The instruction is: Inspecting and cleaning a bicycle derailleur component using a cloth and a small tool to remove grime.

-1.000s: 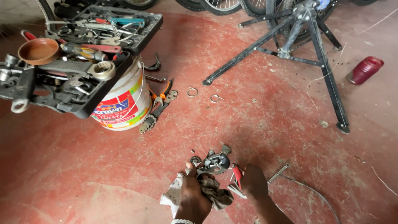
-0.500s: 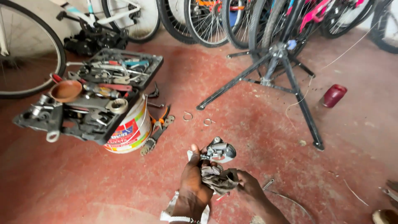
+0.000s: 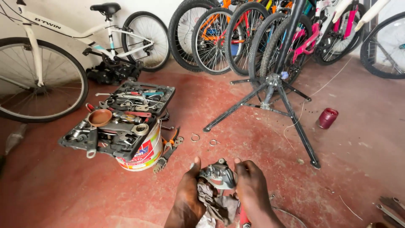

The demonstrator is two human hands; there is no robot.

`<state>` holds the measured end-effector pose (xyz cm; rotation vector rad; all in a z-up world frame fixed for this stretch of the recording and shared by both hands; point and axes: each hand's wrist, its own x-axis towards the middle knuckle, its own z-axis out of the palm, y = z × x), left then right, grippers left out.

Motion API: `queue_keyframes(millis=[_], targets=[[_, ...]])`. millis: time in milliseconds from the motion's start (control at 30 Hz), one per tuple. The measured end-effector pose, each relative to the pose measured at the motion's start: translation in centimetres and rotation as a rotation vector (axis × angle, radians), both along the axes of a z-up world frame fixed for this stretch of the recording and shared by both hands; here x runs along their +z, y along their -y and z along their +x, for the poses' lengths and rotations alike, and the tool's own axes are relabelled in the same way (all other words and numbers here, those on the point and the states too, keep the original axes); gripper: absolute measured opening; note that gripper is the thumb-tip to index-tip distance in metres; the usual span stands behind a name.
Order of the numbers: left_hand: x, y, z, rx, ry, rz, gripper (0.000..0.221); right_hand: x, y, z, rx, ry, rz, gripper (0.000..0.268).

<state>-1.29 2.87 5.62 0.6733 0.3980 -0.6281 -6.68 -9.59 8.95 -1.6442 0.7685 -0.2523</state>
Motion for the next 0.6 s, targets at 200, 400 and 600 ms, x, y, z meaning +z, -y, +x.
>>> queue_keyframes(millis=[200, 400, 600], targets=[[4.7, 0.5, -4.8, -0.046, 0.199, -0.079, 0.029, -1.9, -2.1, -1.1, 0.050, -0.042, -0.278, 0.031], [2.5, -0.3, -2.1, -0.063, -0.024, -0.111, 0.041, -1.5, -2.2, -0.6, 0.195, 0.110, -0.020, 0.015], [0.4, -0.3, 1.9, -0.036, 0.102, -0.168, 0.060, -0.3, -2.8, 1.4, 0.225, 0.181, 0.092, 0.011]])
